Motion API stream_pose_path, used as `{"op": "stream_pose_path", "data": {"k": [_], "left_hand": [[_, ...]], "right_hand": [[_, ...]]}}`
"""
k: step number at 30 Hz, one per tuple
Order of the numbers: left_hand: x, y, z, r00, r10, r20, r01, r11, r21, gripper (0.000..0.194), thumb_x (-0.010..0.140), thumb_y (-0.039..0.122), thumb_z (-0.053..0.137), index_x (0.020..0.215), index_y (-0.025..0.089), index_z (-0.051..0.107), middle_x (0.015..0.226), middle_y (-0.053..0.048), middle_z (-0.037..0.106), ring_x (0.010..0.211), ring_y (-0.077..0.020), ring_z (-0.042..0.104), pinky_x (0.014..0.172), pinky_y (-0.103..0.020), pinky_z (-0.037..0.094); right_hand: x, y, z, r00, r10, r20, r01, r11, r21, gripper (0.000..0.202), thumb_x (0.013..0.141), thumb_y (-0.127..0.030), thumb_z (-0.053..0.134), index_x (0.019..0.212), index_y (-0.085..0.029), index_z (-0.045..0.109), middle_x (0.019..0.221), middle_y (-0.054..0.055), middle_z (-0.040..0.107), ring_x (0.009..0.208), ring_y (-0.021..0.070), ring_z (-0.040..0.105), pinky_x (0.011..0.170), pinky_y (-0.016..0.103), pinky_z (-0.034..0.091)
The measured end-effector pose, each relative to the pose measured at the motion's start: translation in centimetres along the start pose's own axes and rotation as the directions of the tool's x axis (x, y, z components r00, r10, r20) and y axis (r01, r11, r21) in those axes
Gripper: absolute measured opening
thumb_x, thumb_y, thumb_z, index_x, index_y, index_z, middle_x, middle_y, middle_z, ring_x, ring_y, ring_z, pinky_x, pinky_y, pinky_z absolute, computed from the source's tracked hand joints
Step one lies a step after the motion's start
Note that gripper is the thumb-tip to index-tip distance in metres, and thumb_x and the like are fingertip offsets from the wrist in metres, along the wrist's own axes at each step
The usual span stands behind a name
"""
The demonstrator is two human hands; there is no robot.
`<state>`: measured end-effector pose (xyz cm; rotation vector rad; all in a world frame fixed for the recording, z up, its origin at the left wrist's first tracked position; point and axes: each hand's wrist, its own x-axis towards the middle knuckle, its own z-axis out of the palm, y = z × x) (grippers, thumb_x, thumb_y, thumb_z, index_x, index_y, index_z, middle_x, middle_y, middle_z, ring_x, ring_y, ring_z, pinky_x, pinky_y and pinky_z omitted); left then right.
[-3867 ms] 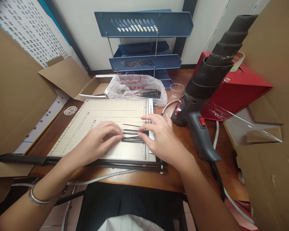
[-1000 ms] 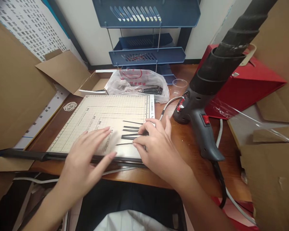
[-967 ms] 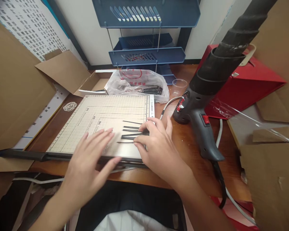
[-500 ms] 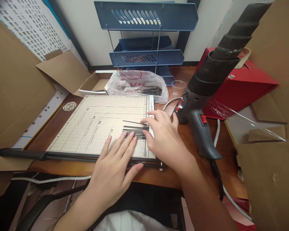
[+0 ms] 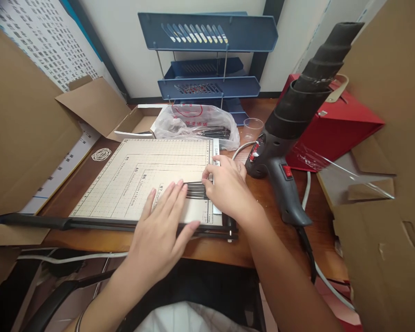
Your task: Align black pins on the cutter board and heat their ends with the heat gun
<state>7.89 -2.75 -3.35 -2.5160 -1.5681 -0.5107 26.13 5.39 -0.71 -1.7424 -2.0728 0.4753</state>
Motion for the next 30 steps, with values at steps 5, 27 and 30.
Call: {"op": "stream_pose_path", "data": {"k": [5, 27, 30], "left_hand": [[1.6, -1.2, 0.2, 0.998, -0.027, 0.053, 0.025, 0.999, 0.035, 0.071, 0.109, 0.056, 0.026, 0.155, 0.005, 0.044, 0.163, -0.012, 0.041, 0.153, -0.0304, 0.037, 0.128, -0.058, 0.026], [3.8, 0.2, 1.1, 0.97, 0.126, 0.21, -0.094, 0.983, -0.155, 0.114, 0.09, 0.086, 0.04, 0.158, -0.005, 0.033, 0.167, -0.027, 0.027, 0.159, -0.0355, 0.019, 0.131, -0.051, 0.019], [3.8, 0.3, 1.2, 0.972, 0.126, 0.196, -0.093, 0.982, -0.167, 0.113, 0.089, 0.085, 0.044, 0.158, -0.005, 0.034, 0.167, -0.027, 0.027, 0.159, -0.0363, 0.021, 0.13, -0.052, 0.02]], "right_hand": [[-0.3, 0.1, -0.5, 1.0, 0.011, -0.009, -0.011, 0.999, 0.039, 0.019, 0.098, -0.025, 0.052, 0.093, -0.024, 0.07, 0.152, 0.01, 0.052, 0.15, 0.0285, 0.04, 0.123, 0.068, 0.018], [-2.2, 0.0, 1.5, 0.995, 0.08, -0.066, -0.074, 0.993, 0.091, 0.016, 0.099, -0.028, 0.04, 0.102, -0.023, 0.055, 0.16, 0.012, 0.042, 0.153, 0.0287, 0.034, 0.121, 0.07, 0.021], [-2.7, -0.1, 1.4, 0.996, 0.083, -0.036, -0.079, 0.992, 0.095, 0.019, 0.101, -0.031, 0.037, 0.106, -0.024, 0.054, 0.163, 0.012, 0.039, 0.155, 0.0284, 0.031, 0.122, 0.069, 0.023]]}}
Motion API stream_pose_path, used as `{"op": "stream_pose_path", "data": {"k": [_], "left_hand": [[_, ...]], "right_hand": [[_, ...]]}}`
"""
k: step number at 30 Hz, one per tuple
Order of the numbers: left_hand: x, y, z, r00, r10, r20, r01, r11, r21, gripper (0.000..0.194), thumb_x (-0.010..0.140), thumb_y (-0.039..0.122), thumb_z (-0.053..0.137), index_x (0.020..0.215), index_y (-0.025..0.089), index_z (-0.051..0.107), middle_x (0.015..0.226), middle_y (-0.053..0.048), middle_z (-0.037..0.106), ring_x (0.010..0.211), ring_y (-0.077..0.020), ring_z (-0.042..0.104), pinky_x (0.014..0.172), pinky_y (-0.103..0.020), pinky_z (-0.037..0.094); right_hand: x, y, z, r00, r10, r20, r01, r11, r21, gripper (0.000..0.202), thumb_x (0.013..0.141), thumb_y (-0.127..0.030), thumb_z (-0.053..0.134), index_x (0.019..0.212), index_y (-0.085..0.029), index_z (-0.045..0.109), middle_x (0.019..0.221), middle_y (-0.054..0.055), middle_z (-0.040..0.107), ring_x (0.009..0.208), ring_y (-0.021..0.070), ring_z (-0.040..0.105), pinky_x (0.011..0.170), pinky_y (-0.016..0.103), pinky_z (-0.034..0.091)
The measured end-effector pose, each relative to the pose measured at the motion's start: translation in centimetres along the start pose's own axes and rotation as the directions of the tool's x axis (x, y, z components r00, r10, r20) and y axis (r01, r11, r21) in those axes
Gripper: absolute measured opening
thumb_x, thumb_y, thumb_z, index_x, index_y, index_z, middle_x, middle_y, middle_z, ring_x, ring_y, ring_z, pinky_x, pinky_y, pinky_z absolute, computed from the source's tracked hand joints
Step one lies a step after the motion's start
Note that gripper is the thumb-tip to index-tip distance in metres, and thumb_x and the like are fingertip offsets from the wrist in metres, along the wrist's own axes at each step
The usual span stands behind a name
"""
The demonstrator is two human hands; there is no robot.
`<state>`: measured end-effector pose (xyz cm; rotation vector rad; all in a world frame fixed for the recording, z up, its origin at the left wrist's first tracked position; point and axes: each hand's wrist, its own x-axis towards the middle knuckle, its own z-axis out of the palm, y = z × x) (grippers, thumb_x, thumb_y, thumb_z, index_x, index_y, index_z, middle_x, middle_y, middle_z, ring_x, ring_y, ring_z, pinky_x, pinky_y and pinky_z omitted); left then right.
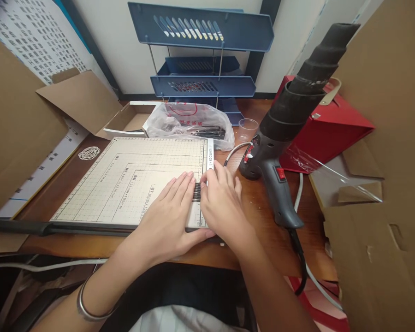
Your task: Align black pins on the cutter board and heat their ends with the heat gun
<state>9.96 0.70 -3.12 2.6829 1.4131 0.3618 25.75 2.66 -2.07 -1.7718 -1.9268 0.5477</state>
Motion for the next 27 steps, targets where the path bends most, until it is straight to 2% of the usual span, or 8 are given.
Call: {"op": "stream_pose_path", "data": {"k": [4, 8, 10, 13, 15, 21, 27], "left_hand": [[0.0, 0.0, 0.1, 1.0, 0.01, -0.029, -0.01, 1.0, 0.002, 0.11, 0.09, 0.081, 0.047, 0.156, -0.006, 0.035, 0.166, -0.028, 0.029, 0.158, -0.0365, 0.024, 0.129, -0.052, 0.024], [0.0, -0.1, -0.1, 0.999, 0.014, -0.029, -0.014, 1.0, 0.004, 0.106, 0.091, 0.076, 0.05, 0.156, -0.006, 0.036, 0.165, -0.027, 0.03, 0.157, -0.0366, 0.026, 0.129, -0.052, 0.025], [0.0, -0.2, -0.2, 1.0, 0.019, -0.025, -0.019, 1.0, 0.004, 0.105, 0.091, 0.075, 0.05, 0.156, -0.006, 0.036, 0.165, -0.027, 0.031, 0.157, -0.0365, 0.026, 0.128, -0.052, 0.025], [0.0, -0.2, -0.2, 0.999, 0.029, -0.022, -0.029, 1.0, 0.004, 0.102, 0.092, 0.073, 0.052, 0.155, -0.006, 0.036, 0.165, -0.028, 0.03, 0.157, -0.0364, 0.026, 0.128, -0.052, 0.025], [0.0, -0.2, -0.2, 0.999, 0.031, -0.022, -0.031, 1.0, 0.004, 0.1, 0.092, 0.07, 0.053, 0.155, -0.006, 0.036, 0.166, -0.028, 0.029, 0.157, -0.0363, 0.026, 0.128, -0.051, 0.026], [0.1, -0.2, -0.6, 0.999, 0.042, 0.015, -0.042, 0.999, 0.024, 0.095, 0.093, 0.064, 0.052, 0.155, -0.007, 0.036, 0.166, -0.028, 0.028, 0.157, -0.0369, 0.026, 0.129, -0.05, 0.024], [0.1, 0.0, -0.5, 0.999, 0.045, 0.005, -0.046, 0.998, 0.038, 0.096, 0.094, 0.067, 0.049, 0.155, -0.006, 0.036, 0.166, -0.028, 0.028, 0.157, -0.0379, 0.026, 0.128, -0.051, 0.025]], "right_hand": [[-0.7, -0.2, -0.1, 0.999, 0.017, 0.048, -0.018, 0.999, 0.031, 0.023, 0.101, -0.034, 0.038, 0.116, -0.024, 0.052, 0.163, 0.014, 0.038, 0.157, 0.0297, 0.028, 0.122, 0.069, 0.025], [-0.9, -0.5, 0.2, 0.999, 0.04, 0.002, -0.04, 0.999, 0.029, 0.022, 0.102, -0.031, 0.034, 0.112, -0.024, 0.052, 0.156, 0.014, 0.047, 0.151, 0.0309, 0.039, 0.118, 0.066, 0.032], [-1.0, -0.4, 0.1, 0.999, 0.047, 0.007, -0.048, 0.998, 0.033, 0.026, 0.103, -0.032, 0.031, 0.115, -0.023, 0.052, 0.158, 0.015, 0.045, 0.153, 0.0305, 0.036, 0.119, 0.064, 0.034], [-1.6, -0.2, -0.1, 0.994, 0.044, 0.097, -0.05, 0.997, 0.062, 0.033, 0.103, -0.039, 0.033, 0.128, -0.024, 0.049, 0.164, 0.014, 0.037, 0.159, 0.0292, 0.025, 0.122, 0.064, 0.03], [-2.0, 0.0, -0.3, 0.99, 0.037, 0.135, -0.048, 0.996, 0.077, 0.038, 0.102, -0.042, 0.036, 0.135, -0.025, 0.046, 0.164, 0.014, 0.037, 0.159, 0.0292, 0.025, 0.123, 0.063, 0.029], [-1.9, -0.2, 0.0, 0.995, 0.049, 0.086, -0.06, 0.99, 0.132, 0.034, 0.102, -0.04, 0.032, 0.127, -0.023, 0.048, 0.155, 0.016, 0.046, 0.15, 0.031, 0.04, 0.12, 0.061, 0.035], [-1.9, 0.0, 0.0, 0.995, 0.04, 0.087, -0.054, 0.984, 0.172, 0.032, 0.102, -0.04, 0.031, 0.124, -0.025, 0.048, 0.152, 0.014, 0.048, 0.148, 0.0301, 0.041, 0.118, 0.059, 0.036]]}}
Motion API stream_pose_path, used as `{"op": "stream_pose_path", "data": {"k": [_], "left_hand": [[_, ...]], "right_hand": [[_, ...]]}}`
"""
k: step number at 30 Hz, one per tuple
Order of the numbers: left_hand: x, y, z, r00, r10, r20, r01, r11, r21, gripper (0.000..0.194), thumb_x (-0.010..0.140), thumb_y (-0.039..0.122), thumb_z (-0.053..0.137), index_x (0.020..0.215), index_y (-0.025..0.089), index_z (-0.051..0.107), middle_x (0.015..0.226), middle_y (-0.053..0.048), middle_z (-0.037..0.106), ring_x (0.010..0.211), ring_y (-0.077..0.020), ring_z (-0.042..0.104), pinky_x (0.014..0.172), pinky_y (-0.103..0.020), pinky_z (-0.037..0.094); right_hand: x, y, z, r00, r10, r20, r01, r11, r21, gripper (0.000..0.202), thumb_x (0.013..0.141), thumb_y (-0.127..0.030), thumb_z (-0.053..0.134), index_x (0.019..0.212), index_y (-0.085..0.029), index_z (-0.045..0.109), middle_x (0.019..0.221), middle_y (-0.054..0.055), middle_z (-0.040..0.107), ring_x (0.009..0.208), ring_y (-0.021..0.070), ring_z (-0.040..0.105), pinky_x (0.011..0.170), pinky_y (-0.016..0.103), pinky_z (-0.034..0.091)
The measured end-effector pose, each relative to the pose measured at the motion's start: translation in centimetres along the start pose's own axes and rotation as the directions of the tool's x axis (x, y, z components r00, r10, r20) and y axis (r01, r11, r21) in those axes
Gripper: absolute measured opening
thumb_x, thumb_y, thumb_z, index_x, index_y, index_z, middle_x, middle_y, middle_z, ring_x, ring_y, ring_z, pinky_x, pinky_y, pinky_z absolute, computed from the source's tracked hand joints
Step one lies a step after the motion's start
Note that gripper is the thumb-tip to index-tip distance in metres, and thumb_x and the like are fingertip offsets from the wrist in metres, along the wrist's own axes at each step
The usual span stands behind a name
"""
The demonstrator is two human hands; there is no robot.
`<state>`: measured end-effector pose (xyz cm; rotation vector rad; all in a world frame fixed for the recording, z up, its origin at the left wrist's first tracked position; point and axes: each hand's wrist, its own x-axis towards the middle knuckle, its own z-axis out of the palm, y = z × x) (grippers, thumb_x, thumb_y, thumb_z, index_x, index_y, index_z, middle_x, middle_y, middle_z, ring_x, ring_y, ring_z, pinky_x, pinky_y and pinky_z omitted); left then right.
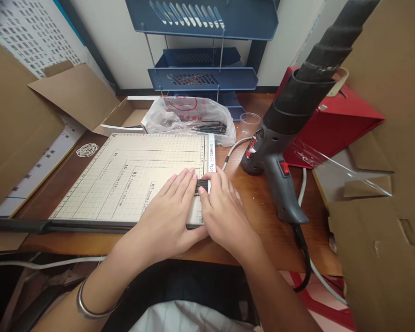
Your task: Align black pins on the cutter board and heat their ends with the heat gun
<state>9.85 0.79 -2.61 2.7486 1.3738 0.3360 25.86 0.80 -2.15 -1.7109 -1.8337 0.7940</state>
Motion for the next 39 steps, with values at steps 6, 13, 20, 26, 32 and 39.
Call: {"op": "stream_pose_path", "data": {"k": [6, 13, 20, 26, 32, 39], "left_hand": [[0.0, -0.2, 0.0, 1.0, 0.004, 0.011, -0.004, 1.0, -0.008, 0.104, 0.093, 0.076, 0.046, 0.156, -0.006, 0.036, 0.166, -0.028, 0.028, 0.157, -0.0375, 0.026, 0.128, -0.052, 0.024], [0.1, -0.2, -0.1, 0.999, -0.012, 0.03, 0.013, 1.0, -0.015, 0.108, 0.091, 0.079, 0.047, 0.156, -0.007, 0.036, 0.166, -0.027, 0.029, 0.158, -0.0371, 0.024, 0.129, -0.05, 0.022], [0.1, -0.2, 0.0, 1.0, 0.002, 0.03, -0.002, 1.0, -0.023, 0.106, 0.092, 0.078, 0.047, 0.157, -0.005, 0.034, 0.168, -0.026, 0.026, 0.159, -0.0357, 0.022, 0.13, -0.05, 0.02], [0.1, -0.3, 0.0, 0.999, -0.005, 0.034, 0.007, 0.999, -0.038, 0.105, 0.092, 0.076, 0.049, 0.158, -0.005, 0.033, 0.168, -0.026, 0.025, 0.159, -0.0352, 0.021, 0.13, -0.05, 0.02], [0.0, -0.4, 0.0, 1.0, 0.001, 0.023, 0.0, 0.998, -0.061, 0.108, 0.092, 0.08, 0.043, 0.157, -0.005, 0.034, 0.168, -0.026, 0.026, 0.159, -0.0358, 0.022, 0.13, -0.051, 0.021], [0.1, -0.2, 0.2, 1.0, -0.023, 0.019, 0.025, 0.996, -0.091, 0.108, 0.092, 0.081, 0.042, 0.158, -0.004, 0.032, 0.168, -0.025, 0.026, 0.159, -0.0354, 0.021, 0.131, -0.051, 0.021]], "right_hand": [[0.0, 0.1, -0.4, 1.0, -0.004, -0.002, 0.004, 1.0, 0.006, 0.029, 0.099, -0.035, 0.036, 0.124, -0.026, 0.049, 0.15, 0.013, 0.051, 0.145, 0.0313, 0.045, 0.116, 0.06, 0.038], [0.3, -0.4, -0.8, 0.999, 0.024, 0.04, -0.025, 0.999, 0.024, 0.027, 0.096, -0.033, 0.037, 0.119, -0.026, 0.047, 0.143, 0.011, 0.052, 0.137, 0.0296, 0.049, 0.112, 0.056, 0.039], [0.7, -0.7, -0.4, 0.999, 0.037, -0.029, -0.037, 0.999, -0.003, 0.021, 0.098, -0.035, 0.033, 0.108, -0.025, 0.049, 0.123, 0.011, 0.06, 0.12, 0.0295, 0.058, 0.102, 0.052, 0.044], [0.7, -1.2, -0.4, 0.994, 0.063, -0.085, -0.07, 0.994, -0.089, 0.025, 0.098, -0.025, 0.033, 0.11, -0.024, 0.055, 0.119, 0.01, 0.067, 0.115, 0.0289, 0.063, 0.099, 0.047, 0.045], [1.0, -2.5, -0.9, 0.993, 0.111, -0.035, -0.117, 0.961, -0.251, 0.029, 0.099, -0.018, 0.036, 0.117, -0.023, 0.059, 0.125, 0.01, 0.069, 0.12, 0.031, 0.063, 0.103, 0.05, 0.042], [1.1, -2.4, -0.5, 0.987, 0.092, -0.129, -0.127, 0.947, -0.296, 0.024, 0.09, -0.015, 0.049, 0.11, -0.023, 0.059, 0.132, 0.012, 0.068, 0.121, 0.033, 0.065, 0.099, 0.049, 0.046]]}}
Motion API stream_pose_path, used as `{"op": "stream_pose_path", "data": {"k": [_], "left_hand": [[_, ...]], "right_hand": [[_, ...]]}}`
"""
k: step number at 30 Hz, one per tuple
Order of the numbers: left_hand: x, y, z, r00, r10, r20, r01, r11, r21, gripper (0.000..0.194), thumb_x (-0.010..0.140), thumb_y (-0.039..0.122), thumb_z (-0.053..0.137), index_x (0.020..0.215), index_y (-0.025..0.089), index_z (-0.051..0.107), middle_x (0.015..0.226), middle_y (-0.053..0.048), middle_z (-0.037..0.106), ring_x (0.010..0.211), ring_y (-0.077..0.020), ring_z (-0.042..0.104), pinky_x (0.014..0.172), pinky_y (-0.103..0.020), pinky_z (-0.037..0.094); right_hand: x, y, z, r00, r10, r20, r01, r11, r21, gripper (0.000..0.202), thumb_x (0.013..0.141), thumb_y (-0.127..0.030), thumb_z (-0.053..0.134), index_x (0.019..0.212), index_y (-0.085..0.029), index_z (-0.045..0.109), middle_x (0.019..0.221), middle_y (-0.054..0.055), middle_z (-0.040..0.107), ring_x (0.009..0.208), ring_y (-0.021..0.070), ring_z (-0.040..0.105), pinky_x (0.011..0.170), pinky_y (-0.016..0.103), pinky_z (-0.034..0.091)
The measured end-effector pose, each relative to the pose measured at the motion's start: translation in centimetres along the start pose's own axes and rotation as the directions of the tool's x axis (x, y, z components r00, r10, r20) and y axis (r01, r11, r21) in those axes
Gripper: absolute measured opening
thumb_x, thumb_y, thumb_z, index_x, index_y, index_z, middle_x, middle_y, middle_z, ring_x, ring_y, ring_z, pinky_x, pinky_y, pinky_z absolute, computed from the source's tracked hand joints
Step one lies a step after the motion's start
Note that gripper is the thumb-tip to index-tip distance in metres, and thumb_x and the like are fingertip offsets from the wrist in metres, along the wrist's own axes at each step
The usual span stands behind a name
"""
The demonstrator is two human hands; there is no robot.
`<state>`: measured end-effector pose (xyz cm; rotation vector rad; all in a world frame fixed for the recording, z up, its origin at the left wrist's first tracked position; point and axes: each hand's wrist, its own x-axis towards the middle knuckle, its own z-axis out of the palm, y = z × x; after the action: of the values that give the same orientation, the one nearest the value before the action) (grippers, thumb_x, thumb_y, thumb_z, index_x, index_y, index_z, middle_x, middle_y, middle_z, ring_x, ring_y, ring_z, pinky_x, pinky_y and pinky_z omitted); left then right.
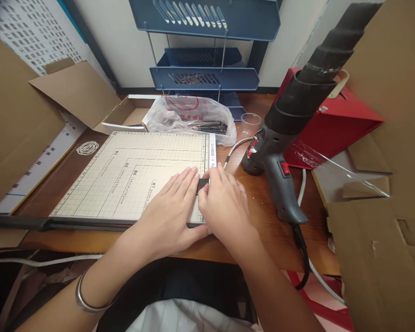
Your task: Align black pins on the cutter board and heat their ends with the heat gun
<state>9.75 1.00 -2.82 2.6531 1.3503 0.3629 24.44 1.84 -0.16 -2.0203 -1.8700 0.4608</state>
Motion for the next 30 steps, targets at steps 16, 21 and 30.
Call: {"op": "stream_pose_path", "data": {"k": [16, 21, 30], "left_hand": [[0.0, 0.0, 0.1, 1.0, -0.005, 0.007, 0.005, 1.0, -0.011, 0.113, 0.088, 0.085, 0.046, 0.159, -0.002, 0.031, 0.168, -0.024, 0.026, 0.16, -0.0342, 0.018, 0.131, -0.051, 0.021], [0.1, 0.0, 0.0, 1.0, 0.014, -0.001, -0.014, 1.0, 0.0, 0.109, 0.091, 0.081, 0.047, 0.159, -0.003, 0.032, 0.168, -0.025, 0.026, 0.159, -0.0343, 0.02, 0.131, -0.051, 0.021], [0.1, 0.0, -0.1, 1.0, 0.029, 0.008, -0.029, 1.0, 0.011, 0.105, 0.092, 0.079, 0.046, 0.157, -0.003, 0.034, 0.168, -0.024, 0.027, 0.159, -0.0333, 0.02, 0.131, -0.05, 0.021]], "right_hand": [[1.2, 1.7, 1.5, 0.976, -0.149, -0.157, 0.162, 0.984, 0.075, 0.011, 0.096, -0.027, 0.057, 0.092, -0.022, 0.065, 0.153, 0.009, 0.055, 0.14, 0.0331, 0.054, 0.109, 0.06, 0.048], [0.6, 1.3, 1.2, 0.967, -0.164, -0.194, 0.158, 0.986, -0.047, 0.011, 0.094, -0.021, 0.054, 0.097, -0.019, 0.064, 0.15, 0.011, 0.057, 0.136, 0.0347, 0.057, 0.107, 0.061, 0.049], [-0.4, 1.4, 1.1, 0.908, -0.28, -0.312, 0.226, 0.954, -0.2, 0.013, 0.085, -0.019, 0.063, 0.089, -0.021, 0.075, 0.14, 0.007, 0.068, 0.123, 0.0348, 0.065, 0.103, 0.059, 0.053]]}}
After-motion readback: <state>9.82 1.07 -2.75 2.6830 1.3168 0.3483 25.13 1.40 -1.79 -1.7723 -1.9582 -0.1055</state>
